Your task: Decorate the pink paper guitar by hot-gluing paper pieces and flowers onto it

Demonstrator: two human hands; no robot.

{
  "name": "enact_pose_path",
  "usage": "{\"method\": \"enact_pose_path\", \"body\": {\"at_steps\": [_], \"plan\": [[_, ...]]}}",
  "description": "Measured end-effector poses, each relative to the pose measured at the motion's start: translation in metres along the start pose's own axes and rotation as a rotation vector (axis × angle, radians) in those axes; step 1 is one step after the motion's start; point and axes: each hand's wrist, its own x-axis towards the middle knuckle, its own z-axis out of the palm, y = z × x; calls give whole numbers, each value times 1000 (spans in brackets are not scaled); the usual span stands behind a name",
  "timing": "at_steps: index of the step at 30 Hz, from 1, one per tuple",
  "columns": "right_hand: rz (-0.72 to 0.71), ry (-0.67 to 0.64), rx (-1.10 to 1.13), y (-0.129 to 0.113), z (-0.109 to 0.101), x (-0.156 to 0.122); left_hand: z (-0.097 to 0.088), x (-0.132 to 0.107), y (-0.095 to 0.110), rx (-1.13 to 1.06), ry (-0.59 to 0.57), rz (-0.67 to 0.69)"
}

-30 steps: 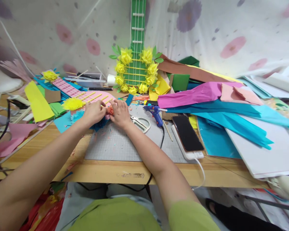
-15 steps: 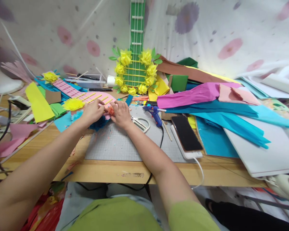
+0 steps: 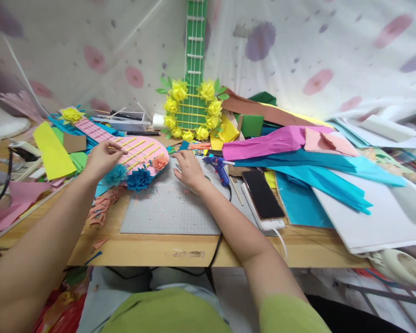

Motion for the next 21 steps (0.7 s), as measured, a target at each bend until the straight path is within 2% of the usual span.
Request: {"method": "enact_pose_path", "body": {"at_steps": [3, 7, 10, 13, 17, 21], "plan": [[46, -51, 27, 8, -15, -13, 3, 2, 1, 138, -51, 69], [138, -182, 100, 20, -35, -31, 14, 8, 5, 285, -138, 157], [236, -284, 175, 31, -50, -44, 22, 14, 6, 296, -223, 189], [360, -342, 248, 41, -63, -53, 24, 19, 8, 293, -298, 161], [463, -399, 305, 47, -77, -62, 21, 17, 10, 271, -311, 147], [507, -516, 338, 50, -91, -69, 17, 11, 8, 213, -312, 160]]}}
